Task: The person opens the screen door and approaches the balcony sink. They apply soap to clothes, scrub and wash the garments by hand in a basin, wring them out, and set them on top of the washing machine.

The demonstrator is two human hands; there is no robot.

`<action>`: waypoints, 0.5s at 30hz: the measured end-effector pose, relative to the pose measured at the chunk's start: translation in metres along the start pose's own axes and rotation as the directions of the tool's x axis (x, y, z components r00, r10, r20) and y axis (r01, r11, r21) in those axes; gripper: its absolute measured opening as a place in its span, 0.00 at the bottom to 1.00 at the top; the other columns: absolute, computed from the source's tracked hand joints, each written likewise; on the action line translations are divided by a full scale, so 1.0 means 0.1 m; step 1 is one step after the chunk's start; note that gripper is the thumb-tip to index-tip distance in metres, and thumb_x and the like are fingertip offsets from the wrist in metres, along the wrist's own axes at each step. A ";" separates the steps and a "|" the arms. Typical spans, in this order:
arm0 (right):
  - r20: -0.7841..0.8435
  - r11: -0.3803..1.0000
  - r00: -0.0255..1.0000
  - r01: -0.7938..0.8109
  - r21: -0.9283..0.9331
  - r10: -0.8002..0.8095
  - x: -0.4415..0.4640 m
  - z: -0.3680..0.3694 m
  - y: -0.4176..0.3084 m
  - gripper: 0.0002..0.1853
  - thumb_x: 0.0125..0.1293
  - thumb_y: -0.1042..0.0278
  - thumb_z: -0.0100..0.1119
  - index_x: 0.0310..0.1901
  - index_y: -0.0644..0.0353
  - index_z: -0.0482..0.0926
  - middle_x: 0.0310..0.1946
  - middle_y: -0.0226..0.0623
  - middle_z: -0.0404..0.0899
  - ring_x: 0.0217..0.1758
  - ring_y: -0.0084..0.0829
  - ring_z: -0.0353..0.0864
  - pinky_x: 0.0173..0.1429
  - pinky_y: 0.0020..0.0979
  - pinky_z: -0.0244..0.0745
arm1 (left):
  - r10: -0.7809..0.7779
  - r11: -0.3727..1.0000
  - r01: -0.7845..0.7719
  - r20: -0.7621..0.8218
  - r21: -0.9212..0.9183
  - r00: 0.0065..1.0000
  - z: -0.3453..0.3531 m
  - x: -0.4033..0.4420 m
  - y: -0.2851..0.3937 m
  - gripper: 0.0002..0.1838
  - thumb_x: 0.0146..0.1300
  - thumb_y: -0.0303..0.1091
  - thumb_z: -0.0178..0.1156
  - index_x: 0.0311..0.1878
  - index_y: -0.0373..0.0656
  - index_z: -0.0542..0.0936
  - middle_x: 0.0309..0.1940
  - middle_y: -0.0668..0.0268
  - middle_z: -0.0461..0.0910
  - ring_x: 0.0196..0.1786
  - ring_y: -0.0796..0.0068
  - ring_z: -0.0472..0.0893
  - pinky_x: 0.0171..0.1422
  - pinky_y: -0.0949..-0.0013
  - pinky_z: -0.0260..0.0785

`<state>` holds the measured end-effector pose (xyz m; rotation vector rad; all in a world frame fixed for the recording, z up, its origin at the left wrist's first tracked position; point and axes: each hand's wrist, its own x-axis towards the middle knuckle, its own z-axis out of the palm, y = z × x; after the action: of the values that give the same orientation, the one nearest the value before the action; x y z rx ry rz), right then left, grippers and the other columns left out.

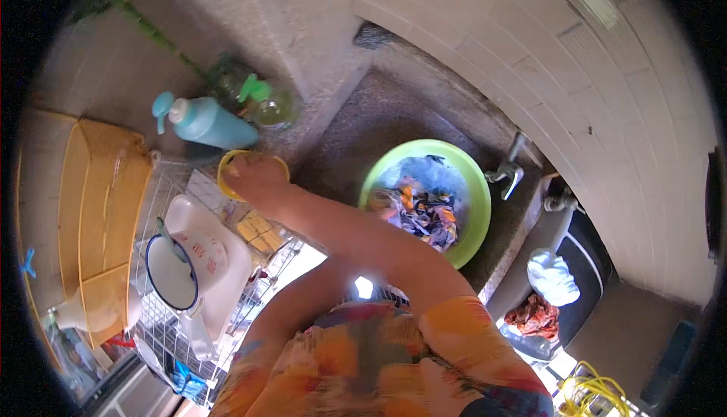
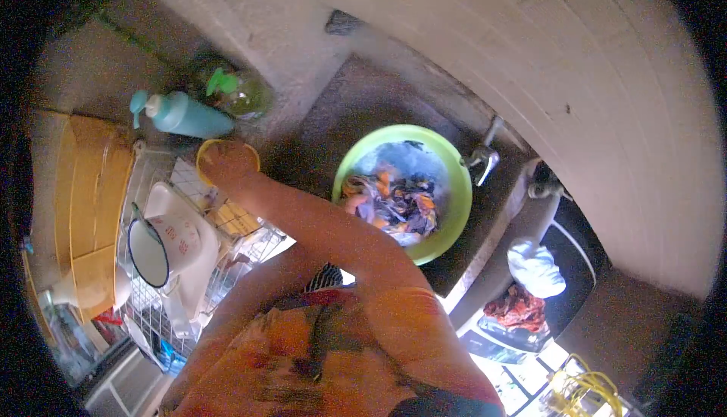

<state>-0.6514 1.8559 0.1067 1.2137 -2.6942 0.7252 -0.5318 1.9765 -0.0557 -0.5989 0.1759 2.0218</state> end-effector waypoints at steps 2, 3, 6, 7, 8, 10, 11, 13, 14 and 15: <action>0.064 0.998 0.997 0.035 -0.042 -0.032 0.05 -0.12 -0.02 0.22 0.53 0.69 0.57 0.52 0.48 0.73 0.43 0.40 0.74 0.49 0.41 0.77 0.47 0.40 0.72 | -0.057 0.998 0.057 -0.028 0.013 0.998 0.05 -0.01 0.07 0.22 0.65 0.46 0.52 0.58 0.44 0.72 0.51 0.59 0.76 0.49 0.64 0.76 0.58 0.60 0.66; 0.051 1.000 0.999 0.018 0.011 -0.019 0.05 -0.21 -0.02 0.22 0.52 0.70 0.58 0.52 0.48 0.73 0.44 0.41 0.73 0.49 0.42 0.76 0.47 0.40 0.71 | -0.087 0.996 0.088 -0.050 0.021 0.995 0.09 -0.02 0.10 0.22 0.65 0.46 0.53 0.58 0.44 0.71 0.51 0.59 0.75 0.49 0.63 0.76 0.59 0.60 0.65; -0.018 0.983 0.999 -0.027 0.183 0.031 0.04 -0.51 -0.07 0.26 0.50 0.73 0.60 0.54 0.50 0.72 0.48 0.45 0.71 0.50 0.43 0.75 0.49 0.41 0.71 | -0.177 0.982 0.186 -0.164 0.042 0.970 0.19 -0.03 0.17 0.23 0.64 0.45 0.54 0.59 0.44 0.71 0.53 0.58 0.75 0.50 0.62 0.76 0.60 0.60 0.65; -0.058 0.970 0.996 -0.045 0.239 0.061 -0.02 -0.65 -0.07 0.27 0.48 0.74 0.61 0.54 0.50 0.72 0.49 0.46 0.69 0.51 0.44 0.74 0.50 0.42 0.71 | -0.201 0.977 0.211 -0.200 0.030 0.959 0.21 0.00 0.18 0.24 0.63 0.45 0.54 0.59 0.43 0.71 0.53 0.58 0.75 0.51 0.61 0.76 0.60 0.60 0.64; -0.096 0.954 0.991 -0.060 0.294 0.092 -0.11 -0.79 -0.06 0.29 0.47 0.74 0.62 0.55 0.51 0.71 0.50 0.48 0.68 0.52 0.45 0.74 0.52 0.43 0.71 | -0.217 0.976 0.217 -0.014 -0.024 0.976 -0.05 0.07 0.19 0.24 0.64 0.47 0.53 0.59 0.44 0.71 0.52 0.58 0.76 0.50 0.61 0.76 0.59 0.59 0.65; -0.207 0.886 0.962 -0.065 0.458 0.177 -0.40 -1.08 0.04 0.32 0.45 0.76 0.62 0.57 0.52 0.71 0.51 0.49 0.66 0.54 0.47 0.72 0.54 0.43 0.71 | -0.159 0.981 0.177 0.205 -0.074 0.966 -0.22 0.15 0.17 0.25 0.64 0.49 0.51 0.58 0.44 0.72 0.51 0.58 0.77 0.50 0.61 0.77 0.58 0.58 0.67; -0.256 0.844 0.941 -0.054 0.533 0.222 -0.60 -1.23 0.11 0.33 0.43 0.77 0.62 0.57 0.52 0.70 0.52 0.49 0.65 0.55 0.48 0.71 0.55 0.43 0.71 | -0.066 0.994 0.079 0.164 -0.075 0.984 -0.04 0.11 0.16 0.24 0.64 0.49 0.50 0.58 0.44 0.72 0.50 0.58 0.77 0.50 0.61 0.77 0.58 0.57 0.67; -0.286 0.829 0.900 -0.129 0.544 0.328 -1.14 -1.37 0.35 0.35 0.42 0.79 0.60 0.59 0.53 0.69 0.52 0.47 0.66 0.57 0.50 0.70 0.57 0.42 0.71 | 0.136 0.989 -0.133 0.038 -0.070 0.990 0.39 0.00 0.10 0.24 0.65 0.50 0.49 0.57 0.44 0.73 0.48 0.58 0.78 0.49 0.61 0.78 0.57 0.57 0.68; -0.345 0.856 0.861 -0.176 0.486 0.373 -1.43 -1.38 0.50 0.36 0.42 0.80 0.57 0.59 0.54 0.68 0.53 0.47 0.67 0.57 0.50 0.70 0.56 0.44 0.71 | 0.220 0.974 -0.221 -0.032 -0.049 0.975 0.61 -0.05 0.09 0.24 0.65 0.50 0.48 0.56 0.43 0.73 0.48 0.58 0.78 0.49 0.61 0.78 0.57 0.56 0.69; -0.271 0.817 0.810 -0.380 0.434 0.521 -1.76 -1.28 0.61 0.34 0.44 0.80 0.56 0.59 0.56 0.68 0.53 0.49 0.67 0.57 0.51 0.70 0.58 0.43 0.70 | 0.288 0.956 -0.291 -0.097 -0.018 0.953 0.79 -0.08 0.07 0.24 0.65 0.50 0.47 0.56 0.43 0.73 0.47 0.58 0.79 0.49 0.61 0.78 0.56 0.56 0.69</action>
<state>-0.5895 2.0695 0.1470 0.3631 -2.5887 1.4074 -0.5617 1.9955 0.0160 -0.7230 0.3036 2.2843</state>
